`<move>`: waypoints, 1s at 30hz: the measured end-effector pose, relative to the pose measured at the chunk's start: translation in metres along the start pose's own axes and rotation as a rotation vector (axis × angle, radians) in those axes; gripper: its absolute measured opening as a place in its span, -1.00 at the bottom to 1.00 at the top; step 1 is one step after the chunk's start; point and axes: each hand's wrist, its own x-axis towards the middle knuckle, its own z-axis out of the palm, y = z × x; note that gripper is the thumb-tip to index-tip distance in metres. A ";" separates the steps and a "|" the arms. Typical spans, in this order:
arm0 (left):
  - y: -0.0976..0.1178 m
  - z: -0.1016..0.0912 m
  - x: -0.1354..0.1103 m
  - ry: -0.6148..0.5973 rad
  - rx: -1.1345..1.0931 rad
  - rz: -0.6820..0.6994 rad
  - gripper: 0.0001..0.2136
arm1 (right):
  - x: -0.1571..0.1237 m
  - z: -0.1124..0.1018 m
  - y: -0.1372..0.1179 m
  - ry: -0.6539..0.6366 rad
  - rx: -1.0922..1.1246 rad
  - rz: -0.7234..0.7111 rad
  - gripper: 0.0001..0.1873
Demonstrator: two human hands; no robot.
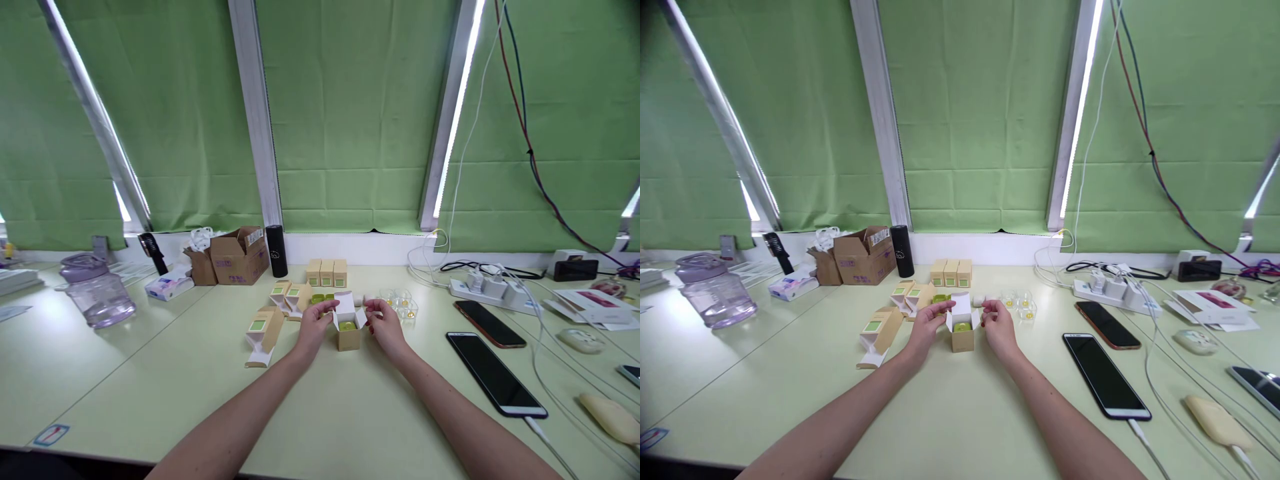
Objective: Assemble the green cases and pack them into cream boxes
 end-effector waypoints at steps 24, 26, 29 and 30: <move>-0.007 0.007 -0.009 -0.048 0.139 0.070 -0.70 | -0.006 0.000 -0.014 -0.005 0.077 0.094 -0.61; -0.006 0.007 -0.009 -0.049 0.144 0.060 -0.70 | -0.008 0.000 -0.016 -0.018 0.087 0.103 -0.59; -0.007 0.008 -0.009 -0.051 0.151 0.052 -0.70 | -0.010 0.001 -0.021 -0.035 0.137 0.120 -0.54; -0.007 0.008 -0.009 -0.054 0.150 0.051 -0.70 | -0.011 0.001 -0.022 -0.042 0.156 0.124 -0.53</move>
